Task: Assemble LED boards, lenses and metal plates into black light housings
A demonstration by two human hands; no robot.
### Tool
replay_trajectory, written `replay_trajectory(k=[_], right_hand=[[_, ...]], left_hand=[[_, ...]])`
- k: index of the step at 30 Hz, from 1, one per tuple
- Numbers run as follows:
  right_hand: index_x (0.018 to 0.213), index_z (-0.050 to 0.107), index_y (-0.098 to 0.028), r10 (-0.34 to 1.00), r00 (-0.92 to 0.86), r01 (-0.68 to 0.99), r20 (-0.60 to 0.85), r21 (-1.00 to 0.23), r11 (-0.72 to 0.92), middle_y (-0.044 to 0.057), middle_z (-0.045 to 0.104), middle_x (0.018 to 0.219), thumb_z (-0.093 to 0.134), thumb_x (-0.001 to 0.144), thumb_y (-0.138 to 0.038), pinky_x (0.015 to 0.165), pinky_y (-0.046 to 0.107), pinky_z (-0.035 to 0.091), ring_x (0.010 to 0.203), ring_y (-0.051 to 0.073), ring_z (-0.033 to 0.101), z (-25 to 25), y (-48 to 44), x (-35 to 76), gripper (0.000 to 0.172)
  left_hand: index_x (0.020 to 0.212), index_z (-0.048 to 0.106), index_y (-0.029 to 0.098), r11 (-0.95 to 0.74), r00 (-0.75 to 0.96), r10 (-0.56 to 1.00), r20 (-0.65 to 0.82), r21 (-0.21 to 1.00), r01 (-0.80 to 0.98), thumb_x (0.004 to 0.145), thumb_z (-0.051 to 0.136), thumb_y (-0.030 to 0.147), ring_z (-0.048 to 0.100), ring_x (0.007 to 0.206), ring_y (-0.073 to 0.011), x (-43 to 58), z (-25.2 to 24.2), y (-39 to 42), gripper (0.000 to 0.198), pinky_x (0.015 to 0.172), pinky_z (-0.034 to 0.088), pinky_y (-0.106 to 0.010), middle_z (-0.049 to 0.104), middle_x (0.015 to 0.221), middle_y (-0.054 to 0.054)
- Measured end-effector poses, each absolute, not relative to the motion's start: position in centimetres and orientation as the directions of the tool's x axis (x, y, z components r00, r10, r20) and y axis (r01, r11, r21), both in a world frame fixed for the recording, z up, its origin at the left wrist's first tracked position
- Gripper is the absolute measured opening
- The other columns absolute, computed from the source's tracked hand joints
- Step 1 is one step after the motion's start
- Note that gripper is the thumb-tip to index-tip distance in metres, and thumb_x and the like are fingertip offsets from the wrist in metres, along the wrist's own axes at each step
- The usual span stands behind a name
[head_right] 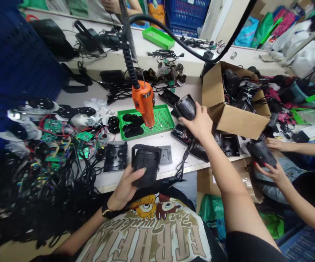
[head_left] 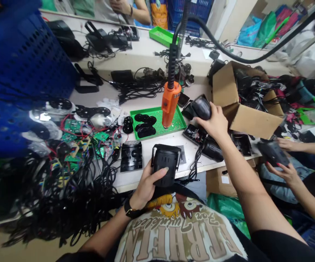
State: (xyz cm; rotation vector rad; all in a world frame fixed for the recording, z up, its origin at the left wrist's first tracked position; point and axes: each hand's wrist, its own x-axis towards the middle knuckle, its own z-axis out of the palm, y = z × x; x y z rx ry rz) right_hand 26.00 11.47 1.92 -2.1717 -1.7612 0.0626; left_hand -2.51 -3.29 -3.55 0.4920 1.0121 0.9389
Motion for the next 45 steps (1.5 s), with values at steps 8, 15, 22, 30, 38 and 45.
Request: replay_trajectory(k=[8,15,22,30,38,45], right_hand=[[0.148,0.049,-0.009,0.970,0.024,0.938,0.242,-0.340,0.062,0.028,0.049,0.155,0.059,0.092,-0.062,0.117,0.063,0.034,0.143,0.043,0.045,0.1,17.0,22.6,0.078],[0.150,0.049,-0.026,0.771,-0.614,0.424,-0.168,-0.894,0.143,0.014,0.060,0.148,0.089,0.065,-0.060,0.117,0.051,0.043,0.134,0.032,0.060,1.5,2.1,19.5,0.099],[0.115,0.064,-0.021,0.874,-0.383,0.399,-0.298,-0.907,-0.134,0.005,0.071,0.109,0.091,0.063,-0.047,0.092,0.040,0.052,0.101,0.023,0.067,0.2,-2.8,18.2,0.064],[0.107,0.066,-0.021,0.833,-0.348,0.395,-0.431,-0.873,-0.287,0.001,0.069,0.093,0.092,0.059,-0.045,0.080,0.035,0.051,0.086,0.019,0.063,0.0,-3.3,18.1,0.060],[0.127,0.056,-0.026,0.893,-0.271,-0.132,-0.358,-0.906,-0.403,0.008,0.069,0.132,0.083,0.067,-0.058,0.107,0.043,0.050,0.120,0.025,0.067,-1.0,-2.2,17.8,0.074],[0.110,0.069,-0.020,0.818,-0.300,-0.303,-0.491,-0.764,-0.569,0.007,0.077,0.109,0.075,0.074,-0.066,0.080,0.036,0.057,0.100,0.025,0.069,-1.7,-0.8,13.8,0.059]], left_hand=[[0.129,0.061,0.020,0.335,0.174,0.937,-0.302,0.919,-0.211,0.065,0.093,0.038,0.068,0.117,-0.0292,-3.2,-2.7,-3.6,0.073,0.105,0.053,-0.044,0.072,0.127,-0.010],[0.121,0.058,0.020,0.156,0.293,0.937,-0.190,0.978,0.136,0.061,0.094,0.044,0.069,0.109,-0.0318,-3.2,-3.0,-3.4,0.074,0.094,0.054,-0.045,0.072,0.121,-0.013],[0.121,0.063,0.022,0.135,0.477,0.835,-0.273,0.943,0.304,0.063,0.091,0.051,0.071,0.101,-0.0295,-3.7,-3.0,-3.9,0.071,0.088,0.055,-0.040,0.076,0.113,-0.008],[0.108,0.067,0.022,0.131,0.525,0.802,-0.283,0.942,0.309,0.066,0.089,0.052,0.070,0.089,-0.0266,-3.5,-3.7,-4.3,0.056,0.076,0.052,-0.034,0.076,0.098,-0.003],[0.115,0.060,0.020,0.506,0.297,0.842,-0.450,0.850,-0.147,0.074,0.084,0.054,0.069,0.092,-0.0231,-2.8,-4.0,-4.7,0.059,0.075,0.057,-0.032,0.072,0.103,-0.005],[0.117,0.069,0.019,0.654,0.412,0.755,-0.510,0.546,-0.524,0.083,0.072,0.066,0.075,0.099,-0.0321,-2.4,-3.1,-3.4,0.058,0.082,0.066,-0.047,0.078,0.104,-0.011]])
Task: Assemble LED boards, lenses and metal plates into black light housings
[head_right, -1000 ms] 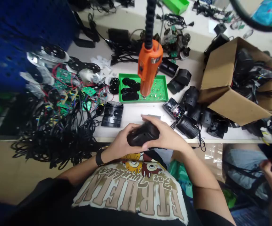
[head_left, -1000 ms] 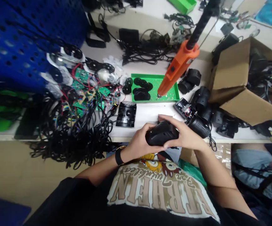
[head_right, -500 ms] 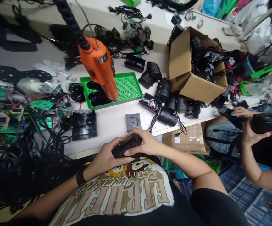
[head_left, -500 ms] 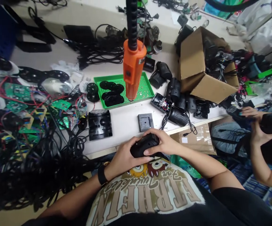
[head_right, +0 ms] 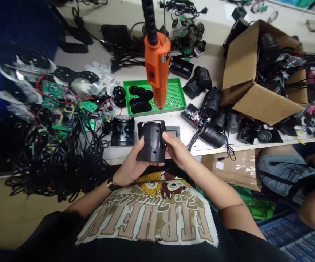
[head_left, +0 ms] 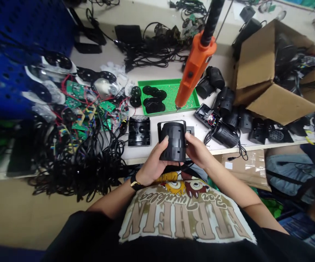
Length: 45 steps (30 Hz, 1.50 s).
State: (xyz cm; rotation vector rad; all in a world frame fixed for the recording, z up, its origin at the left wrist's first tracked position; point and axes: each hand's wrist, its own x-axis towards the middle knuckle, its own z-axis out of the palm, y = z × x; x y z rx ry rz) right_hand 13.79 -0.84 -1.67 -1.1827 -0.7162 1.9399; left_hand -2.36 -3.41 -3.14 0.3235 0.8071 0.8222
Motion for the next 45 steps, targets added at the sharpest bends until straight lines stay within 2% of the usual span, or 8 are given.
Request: replay_trajectory(k=[10,14,17,20,24,30,35,45], right_hand=[[0.095,0.072,-0.023,0.784,-0.354,-0.435,-0.510,-0.653,-0.621,0.001,0.071,0.081,0.074,0.077,-0.064,0.067,0.033,0.055,0.078,0.019,0.065,-1.1,0.4,11.8,0.045],[0.122,0.065,-0.025,0.819,-0.233,-0.358,-0.524,-0.737,-0.573,0.007,0.072,0.123,0.078,0.073,-0.062,0.096,0.042,0.058,0.117,0.026,0.066,-0.5,-0.5,11.6,0.063],[0.143,0.051,-0.027,0.906,-0.149,-0.231,-0.397,-0.877,-0.422,0.009,0.049,0.158,0.088,0.066,-0.055,0.123,0.047,0.042,0.144,0.028,0.050,-0.2,-1.9,11.2,0.090],[0.145,0.047,-0.029,0.958,-0.164,-0.151,-0.234,-0.954,-0.258,0.010,0.047,0.160,0.087,0.071,-0.053,0.128,0.050,0.035,0.146,0.028,0.048,-0.1,-3.2,10.5,0.088],[0.137,0.055,-0.031,0.982,-0.186,-0.137,-0.044,-0.988,-0.070,0.007,0.062,0.145,0.084,0.078,-0.050,0.120,0.048,0.044,0.136,0.025,0.059,-0.1,-3.8,10.4,0.068],[0.138,0.057,-0.028,0.965,-0.229,0.227,0.130,-0.957,0.182,0.010,0.065,0.135,0.083,0.078,-0.049,0.110,0.049,0.052,0.127,0.027,0.063,-0.3,-4.4,13.8,0.069],[0.139,0.056,-0.024,0.914,-0.369,0.344,0.170,-0.888,0.304,0.014,0.064,0.134,0.082,0.079,-0.052,0.105,0.051,0.054,0.123,0.029,0.063,-1.2,-5.9,16.1,0.072],[0.139,0.056,-0.025,0.917,-0.383,0.310,0.111,-0.919,0.241,0.013,0.064,0.131,0.081,0.081,-0.049,0.105,0.050,0.053,0.122,0.029,0.063,-3.8,-8.4,17.9,0.068]], left_hand=[[0.112,0.072,0.017,0.682,0.503,0.719,-0.480,0.346,-0.644,0.088,0.063,0.068,0.075,0.108,-0.0385,-4.2,-3.6,-1.9,0.057,0.094,0.062,-0.059,0.080,0.096,-0.011],[0.118,0.071,0.019,0.592,0.379,0.784,-0.491,0.410,-0.694,0.087,0.069,0.061,0.072,0.116,-0.0356,-3.6,-2.8,-2.3,0.053,0.100,0.060,-0.057,0.079,0.111,-0.010],[0.117,0.072,0.023,0.415,0.149,0.873,-0.465,0.547,-0.727,0.077,0.080,0.053,0.069,0.121,-0.0302,-3.3,-2.5,-3.2,0.051,0.106,0.058,-0.049,0.077,0.122,-0.006],[0.118,0.072,0.029,0.314,0.037,0.925,-0.378,0.705,-0.636,0.064,0.087,0.058,0.067,0.122,-0.0305,-3.3,-2.8,-4.1,0.063,0.105,0.059,-0.046,0.076,0.124,-0.002],[0.128,0.067,0.038,0.209,0.063,0.977,-0.203,0.871,-0.445,0.060,0.086,0.068,0.064,0.128,-0.0335,-3.6,-3.9,-4.9,0.077,0.103,0.061,-0.049,0.072,0.131,0.000],[0.159,0.032,0.041,-0.072,0.087,0.992,0.093,0.973,-0.218,0.071,0.079,0.071,0.050,0.145,-0.0356,-7.3,-4.3,-5.2,0.104,0.114,0.052,-0.052,0.050,0.160,-0.005],[0.149,0.051,0.030,-0.262,0.448,0.887,0.109,0.919,0.294,0.071,0.092,0.043,0.063,0.129,-0.0320,-10.2,-2.6,-5.1,0.089,0.111,0.051,-0.052,0.065,0.141,-0.013],[0.134,0.060,0.025,-0.351,0.453,0.864,0.221,0.909,0.226,0.073,0.088,0.046,0.068,0.105,-0.0257,-7.1,-4.6,-6.8,0.070,0.089,0.058,-0.044,0.069,0.117,-0.011]])
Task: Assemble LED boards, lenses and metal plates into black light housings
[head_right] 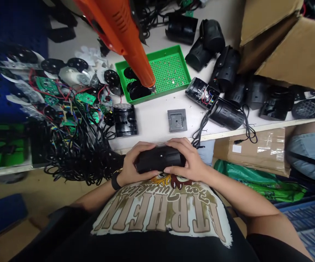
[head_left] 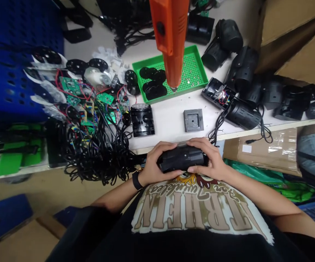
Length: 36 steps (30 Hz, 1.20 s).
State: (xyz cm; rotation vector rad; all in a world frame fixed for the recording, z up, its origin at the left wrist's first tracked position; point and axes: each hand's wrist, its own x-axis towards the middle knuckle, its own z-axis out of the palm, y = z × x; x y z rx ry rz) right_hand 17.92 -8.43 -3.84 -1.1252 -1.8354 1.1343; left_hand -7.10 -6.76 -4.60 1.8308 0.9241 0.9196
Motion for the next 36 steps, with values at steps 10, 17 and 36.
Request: replay_trajectory(k=[10,17,36], right_hand=[[0.138,0.058,-0.026,0.977,-0.137,0.236,-0.162,-0.964,-0.127,0.012,0.066,0.141,0.078,0.082,-0.052,0.117,0.051,0.045,0.133,0.029,0.061,-5.4,-9.9,17.1,0.065],[0.127,0.058,-0.025,0.991,-0.082,0.223,-0.105,-0.971,-0.084,0.012,0.067,0.128,0.074,0.083,-0.057,0.108,0.049,0.051,0.124,0.028,0.063,-5.7,-10.4,16.6,0.056],[0.117,0.059,-0.028,0.971,-0.080,0.340,0.224,-0.910,0.238,0.008,0.066,0.111,0.063,0.089,-0.051,0.093,0.048,0.054,0.107,0.027,0.063,-3.1,-5.5,15.6,0.037]], left_hand=[[0.122,0.060,0.023,-0.110,0.303,0.952,0.037,0.967,0.229,0.070,0.088,0.043,0.066,0.094,-0.0224,-5.9,-6.4,-8.6,0.062,0.082,0.053,-0.037,0.066,0.106,-0.006],[0.116,0.064,0.023,-0.049,0.298,0.955,-0.008,0.982,0.182,0.067,0.091,0.044,0.065,0.090,-0.0219,-5.7,-6.7,-9.2,0.060,0.080,0.052,-0.035,0.067,0.102,-0.005],[0.113,0.071,0.024,0.096,0.154,0.984,-0.090,0.995,-0.033,0.080,0.078,0.051,0.066,0.093,-0.0224,-4.5,-4.1,-6.2,0.044,0.083,0.053,-0.034,0.070,0.103,-0.005]])
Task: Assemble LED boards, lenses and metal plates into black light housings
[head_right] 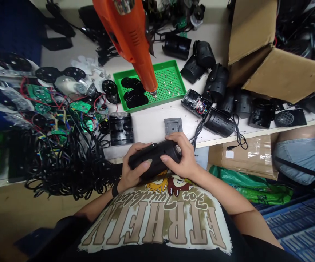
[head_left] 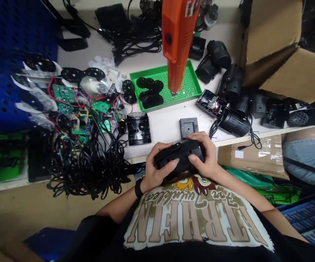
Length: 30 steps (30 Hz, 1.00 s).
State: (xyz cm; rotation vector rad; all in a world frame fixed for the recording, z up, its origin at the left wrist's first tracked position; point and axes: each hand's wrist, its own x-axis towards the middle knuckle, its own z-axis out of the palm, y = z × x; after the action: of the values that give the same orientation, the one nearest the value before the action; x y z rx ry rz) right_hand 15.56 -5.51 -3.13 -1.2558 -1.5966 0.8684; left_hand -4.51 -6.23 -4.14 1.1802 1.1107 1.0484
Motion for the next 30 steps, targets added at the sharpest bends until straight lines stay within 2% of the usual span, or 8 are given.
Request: replay_trajectory(k=[3,7,11,16,22,25,27,30], right_hand=[[0.118,0.060,-0.027,0.992,-0.096,0.292,0.080,-0.951,0.105,0.007,0.066,0.117,0.066,0.089,-0.048,0.096,0.045,0.052,0.111,0.025,0.063,-2.2,-5.2,15.6,0.037],[0.121,0.059,-0.025,0.991,-0.063,0.254,-0.121,-0.962,-0.101,0.007,0.067,0.117,0.066,0.089,-0.050,0.091,0.041,0.052,0.102,0.022,0.065,-1.6,-4.8,15.2,0.041],[0.109,0.063,-0.023,1.000,0.012,0.287,-0.013,-0.958,-0.016,0.005,0.066,0.102,0.067,0.087,-0.050,0.083,0.038,0.050,0.092,0.021,0.063,-1.8,-4.4,14.5,0.034],[0.102,0.063,-0.024,0.996,-0.010,0.300,0.086,-0.950,0.085,0.004,0.063,0.094,0.066,0.086,-0.050,0.077,0.037,0.049,0.088,0.021,0.059,-2.1,-3.8,14.5,0.030],[0.112,0.062,-0.026,0.997,-0.078,0.233,-0.020,-0.973,-0.001,0.005,0.067,0.105,0.064,0.088,-0.053,0.087,0.040,0.051,0.099,0.024,0.063,-1.9,-3.7,15.8,0.035],[0.108,0.065,-0.026,0.998,0.035,0.244,0.044,-0.969,0.034,0.004,0.066,0.101,0.063,0.089,-0.056,0.086,0.039,0.051,0.096,0.024,0.062,-2.3,-3.5,15.6,0.035],[0.105,0.065,-0.026,0.993,0.118,0.243,0.028,-0.970,-0.001,0.004,0.065,0.099,0.057,0.092,-0.057,0.086,0.038,0.051,0.094,0.023,0.061,-2.5,-3.3,15.2,0.035],[0.107,0.063,-0.025,0.988,0.112,0.193,-0.110,-0.973,-0.130,0.004,0.066,0.103,0.051,0.095,-0.061,0.088,0.038,0.051,0.097,0.022,0.062,-2.4,-2.6,14.7,0.039]], left_hand=[[0.114,0.070,0.023,0.062,0.164,0.984,-0.062,0.998,0.007,0.080,0.079,0.049,0.065,0.092,-0.0217,-4.6,-4.1,-6.0,0.044,0.081,0.053,-0.034,0.068,0.102,-0.005],[0.119,0.067,0.024,-0.120,0.163,0.981,0.104,0.989,0.089,0.076,0.082,0.042,0.063,0.094,-0.0211,-4.7,-4.4,-5.7,0.049,0.082,0.052,-0.034,0.064,0.105,-0.004],[0.121,0.064,0.025,-0.197,0.161,0.970,0.182,0.977,0.085,0.078,0.081,0.040,0.061,0.095,-0.0208,-4.7,-4.6,-5.7,0.049,0.083,0.052,-0.035,0.062,0.106,-0.004],[0.122,0.062,0.025,-0.232,0.152,0.964,0.216,0.968,0.095,0.078,0.080,0.038,0.062,0.098,-0.0219,-4.6,-4.4,-5.8,0.050,0.085,0.053,-0.037,0.062,0.108,-0.005],[0.124,0.063,0.026,-0.211,0.179,0.966,0.185,0.967,0.143,0.072,0.087,0.032,0.066,0.103,-0.0239,-4.4,-3.6,-5.3,0.057,0.091,0.054,-0.041,0.066,0.113,-0.006],[0.136,0.053,0.027,-0.130,0.179,0.977,0.116,0.989,0.071,0.068,0.092,0.033,0.066,0.115,-0.0274,-4.0,-3.5,-5.0,0.079,0.102,0.052,-0.045,0.065,0.126,-0.009],[0.141,0.048,0.026,-0.093,0.144,0.985,0.090,0.996,0.010,0.066,0.094,0.037,0.063,0.122,-0.0296,-3.9,-3.6,-4.7,0.088,0.108,0.049,-0.048,0.062,0.134,-0.012],[0.133,0.053,0.025,-0.051,0.054,0.997,0.053,0.998,-0.044,0.066,0.093,0.042,0.065,0.116,-0.0279,-3.9,-3.9,-4.1,0.080,0.103,0.052,-0.045,0.064,0.128,-0.009]])
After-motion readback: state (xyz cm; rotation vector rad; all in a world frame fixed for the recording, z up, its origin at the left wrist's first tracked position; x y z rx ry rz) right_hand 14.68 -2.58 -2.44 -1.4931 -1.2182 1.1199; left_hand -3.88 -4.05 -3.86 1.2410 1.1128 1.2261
